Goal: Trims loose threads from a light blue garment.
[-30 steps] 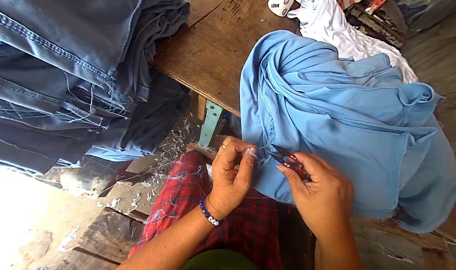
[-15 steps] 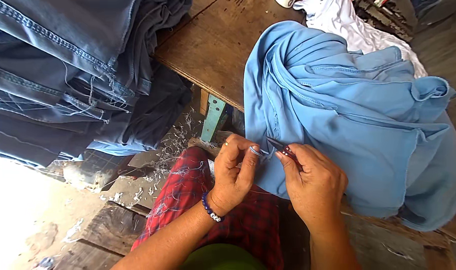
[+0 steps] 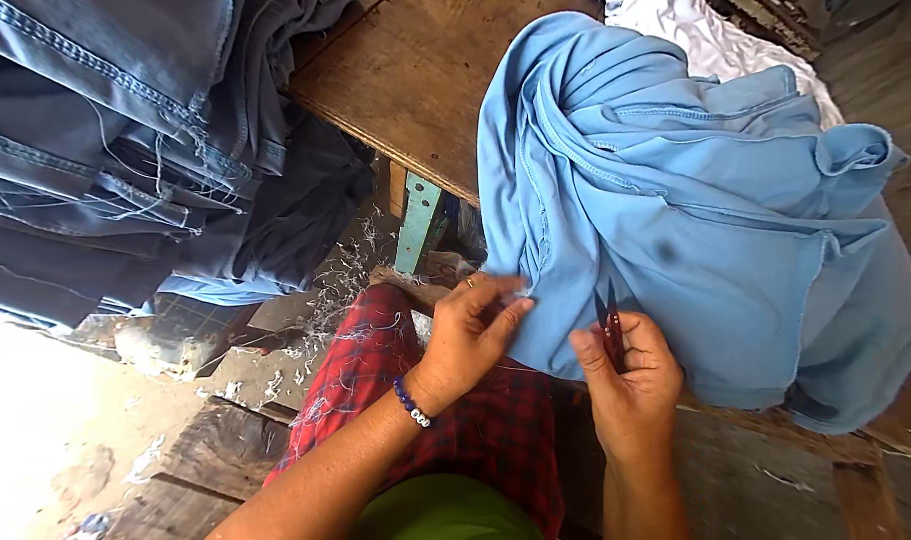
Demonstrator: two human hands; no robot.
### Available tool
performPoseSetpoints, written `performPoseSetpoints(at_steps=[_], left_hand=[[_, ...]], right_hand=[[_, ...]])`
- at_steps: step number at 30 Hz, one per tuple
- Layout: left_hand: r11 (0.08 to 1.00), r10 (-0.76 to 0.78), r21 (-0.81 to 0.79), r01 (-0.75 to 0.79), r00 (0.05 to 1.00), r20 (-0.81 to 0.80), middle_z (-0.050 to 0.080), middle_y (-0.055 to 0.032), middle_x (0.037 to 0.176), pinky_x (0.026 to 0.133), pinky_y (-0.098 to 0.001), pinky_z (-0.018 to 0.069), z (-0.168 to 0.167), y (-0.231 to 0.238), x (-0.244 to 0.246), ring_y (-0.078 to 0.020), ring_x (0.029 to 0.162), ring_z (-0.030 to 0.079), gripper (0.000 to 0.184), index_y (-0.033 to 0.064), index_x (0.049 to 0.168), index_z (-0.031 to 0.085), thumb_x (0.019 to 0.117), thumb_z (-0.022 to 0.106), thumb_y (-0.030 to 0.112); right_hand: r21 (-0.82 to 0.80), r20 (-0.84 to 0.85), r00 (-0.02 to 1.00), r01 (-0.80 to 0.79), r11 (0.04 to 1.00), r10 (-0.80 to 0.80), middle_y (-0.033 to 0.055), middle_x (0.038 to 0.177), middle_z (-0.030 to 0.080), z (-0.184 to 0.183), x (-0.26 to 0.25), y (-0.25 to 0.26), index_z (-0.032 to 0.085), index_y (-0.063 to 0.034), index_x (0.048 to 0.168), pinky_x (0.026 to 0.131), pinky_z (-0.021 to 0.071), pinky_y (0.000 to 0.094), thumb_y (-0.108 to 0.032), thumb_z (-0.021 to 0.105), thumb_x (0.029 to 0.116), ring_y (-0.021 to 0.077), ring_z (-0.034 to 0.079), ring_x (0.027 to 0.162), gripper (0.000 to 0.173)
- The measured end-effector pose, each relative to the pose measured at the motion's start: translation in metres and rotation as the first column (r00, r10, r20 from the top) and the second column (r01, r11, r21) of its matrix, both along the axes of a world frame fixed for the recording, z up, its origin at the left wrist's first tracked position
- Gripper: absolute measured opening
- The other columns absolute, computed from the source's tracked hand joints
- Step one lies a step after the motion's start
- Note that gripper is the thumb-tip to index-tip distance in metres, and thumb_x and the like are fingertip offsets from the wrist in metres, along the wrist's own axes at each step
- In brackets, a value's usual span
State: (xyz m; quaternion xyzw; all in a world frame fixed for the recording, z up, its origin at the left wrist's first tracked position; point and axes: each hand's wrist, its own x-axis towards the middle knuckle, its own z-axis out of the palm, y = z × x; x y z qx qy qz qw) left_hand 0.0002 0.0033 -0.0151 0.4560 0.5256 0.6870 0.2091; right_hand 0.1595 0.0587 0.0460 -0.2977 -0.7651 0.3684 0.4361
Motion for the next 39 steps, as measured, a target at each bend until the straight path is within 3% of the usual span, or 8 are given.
performPoseSetpoints(at_steps=[3, 5, 9, 13, 18, 23, 30, 39], left_hand=[[1.000, 0.001, 0.011, -0.002, 0.994, 0.108, 0.070, -0.0006, 0.087, 0.071, -0.0194, 0.0569, 0.002, -0.005, 0.002, -0.0035, 0.077, 0.066, 0.004, 0.0032, 0.094, 0.075, 0.0927, 0.072, 0.005], [1.000, -0.018, 0.005, 0.018, 0.976, 0.218, 0.070, 0.0014, 0.079, 0.062, -0.0196, 0.0556, 0.004, -0.014, 0.004, -0.0034, 0.067, 0.064, 0.001, 0.0045, 0.093, 0.073, 0.0933, 0.072, 0.004], [0.999, -0.045, 0.016, 0.042, 0.938, 0.344, 0.071, 0.0012, 0.077, 0.061, -0.0217, 0.0601, 0.010, -0.030, 0.003, -0.0063, 0.063, 0.067, 0.006, 0.0042, 0.096, 0.071, 0.0968, 0.066, 0.001], [1.000, -0.019, 0.003, 0.019, 0.925, 0.379, 0.069, 0.0023, 0.077, 0.062, -0.0221, 0.0603, 0.012, -0.040, 0.001, -0.0064, 0.065, 0.067, 0.009, 0.0076, 0.097, 0.069, 0.0997, 0.061, 0.004], [0.985, -0.170, 0.085, 0.149, 0.785, 0.596, 0.074, -0.0073, 0.102, 0.074, -0.0336, 0.0656, 0.020, -0.046, 0.005, -0.0177, 0.080, 0.076, 0.018, 0.0085, 0.106, 0.057, 0.1099, 0.039, 0.009], [0.970, -0.242, 0.143, 0.198, 0.696, 0.676, 0.075, -0.0107, 0.100, 0.085, -0.0418, 0.0646, 0.023, -0.048, 0.015, -0.0257, 0.091, 0.077, 0.018, 0.0108, 0.104, 0.050, 0.1107, 0.034, 0.009], [0.971, -0.232, 0.157, 0.178, 0.847, 0.478, 0.073, -0.0052, 0.101, 0.091, -0.0406, 0.0626, 0.016, -0.049, 0.029, -0.0187, 0.095, 0.075, 0.013, 0.0095, 0.103, 0.052, 0.1080, 0.041, 0.005], [0.986, -0.056, 0.159, 0.052, 0.998, 0.017, 0.069, -0.0096, 0.096, 0.087, -0.0316, 0.0616, 0.005, -0.042, 0.034, -0.0105, 0.092, 0.071, 0.015, -0.0034, 0.103, 0.057, 0.1074, 0.046, 0.006]], right_hand=[[0.124, 0.107, 0.993, 0.032, 0.992, -0.046, -0.0094, 0.084, 0.049, -0.012, 0.001, -0.009, 0.048, -0.0105, 0.101, 0.059, 0.0369, 0.0061, -0.032, 0.088, 0.0793, -0.0088, 0.043, 0.067, 0.050], [0.345, 0.274, 0.945, 0.077, 0.936, -0.179, 0.0032, 0.087, 0.056, -0.022, 0.000, -0.013, 0.054, -0.0013, 0.101, 0.059, 0.0403, 0.0155, -0.043, 0.088, 0.0744, 0.0026, 0.049, 0.068, 0.060], [0.402, 0.204, 0.970, 0.041, 0.915, -0.133, 0.0057, 0.077, 0.056, -0.037, 0.000, -0.010, 0.055, -0.0003, 0.089, 0.055, 0.0404, 0.0139, -0.005, 0.069, 0.0827, 0.0037, 0.050, 0.063, 0.016], [0.208, -0.175, 0.984, 0.018, 0.978, 0.019, -0.0061, 0.084, 0.054, -0.025, 0.008, -0.009, 0.051, -0.0135, 0.086, 0.065, 0.0447, 0.0082, 0.007, 0.061, 0.0836, -0.0049, 0.053, 0.075, 0.023], [0.130, -0.106, 0.992, -0.060, 0.990, 0.074, -0.0102, 0.089, 0.056, -0.010, 0.016, -0.016, 0.055, -0.0108, 0.104, 0.061, 0.0435, 0.0063, -0.007, 0.065, 0.0937, -0.0084, 0.052, 0.073, 0.015], [0.234, 0.190, 0.981, -0.006, 0.972, -0.040, 0.0007, 0.088, 0.065, 0.002, 0.016, -0.026, 0.070, 0.0039, 0.101, 0.072, 0.0491, 0.0081, -0.022, 0.072, 0.0954, -0.0055, 0.059, 0.079, 0.026], [0.535, 0.450, 0.816, 0.077, 0.841, -0.362, 0.0087, 0.085, 0.073, 0.013, 0.008, -0.044, 0.078, -0.0013, 0.100, 0.064, 0.0518, 0.0249, -0.030, 0.068, 0.0962, 0.0134, 0.068, 0.076, 0.030], [0.588, 0.495, 0.735, 0.109, 0.802, -0.463, 0.0087, 0.082, 0.072, 0.018, -0.007, -0.043, 0.076, -0.0031, 0.099, 0.057, 0.0488, 0.0307, -0.029, 0.065, 0.0973, 0.0173, 0.066, 0.068, 0.028]])
